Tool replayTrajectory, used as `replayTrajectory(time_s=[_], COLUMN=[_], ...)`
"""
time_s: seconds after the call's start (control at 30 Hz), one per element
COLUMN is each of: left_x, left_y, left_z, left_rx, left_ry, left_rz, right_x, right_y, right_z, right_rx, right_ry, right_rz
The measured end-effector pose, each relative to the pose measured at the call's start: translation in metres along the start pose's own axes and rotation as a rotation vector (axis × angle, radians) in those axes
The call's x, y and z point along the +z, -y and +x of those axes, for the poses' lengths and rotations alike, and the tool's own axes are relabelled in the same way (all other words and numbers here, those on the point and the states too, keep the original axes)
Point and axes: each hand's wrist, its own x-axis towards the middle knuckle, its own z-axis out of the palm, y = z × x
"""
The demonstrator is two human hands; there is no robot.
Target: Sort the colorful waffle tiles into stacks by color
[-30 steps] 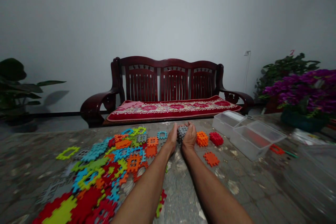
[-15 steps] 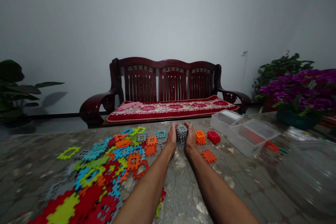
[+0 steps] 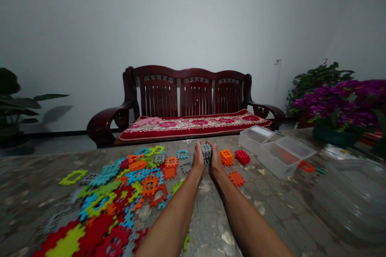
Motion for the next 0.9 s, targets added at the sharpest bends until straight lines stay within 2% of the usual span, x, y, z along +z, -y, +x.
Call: replayTrajectory(time_s=[0.13,0.4,0.6,0.77,0.9], left_x=[-0.005,-0.021,-0.025,-0.024,-0.023], left_y=[-0.012,-0.029,-0.028,-0.021,-0.015], left_z=[-0.005,-0.01,-0.01,-0.007,-0.004], left_rx=[-0.019,-0.081,-0.064,-0.038,-0.026], left_ry=[-0.038,0.066,0.13,0.131,0.125], left_rz=[-0.003,0.018,0.042,0.05,0.045], right_x=[-0.009,-0.033,-0.035,-0.034,-0.036], right_y=[0.004,0.009,0.01,0.007,0.007], right_z=[-0.006,-0.022,-0.025,-0.024,-0.021], right_rx=[-0.028,-0.055,-0.121,-0.146,-0.174], right_ry=[0.016,0.127,0.208,0.213,0.24], right_rz=[0.02,-0.162,-0.304,-0.334,-0.468])
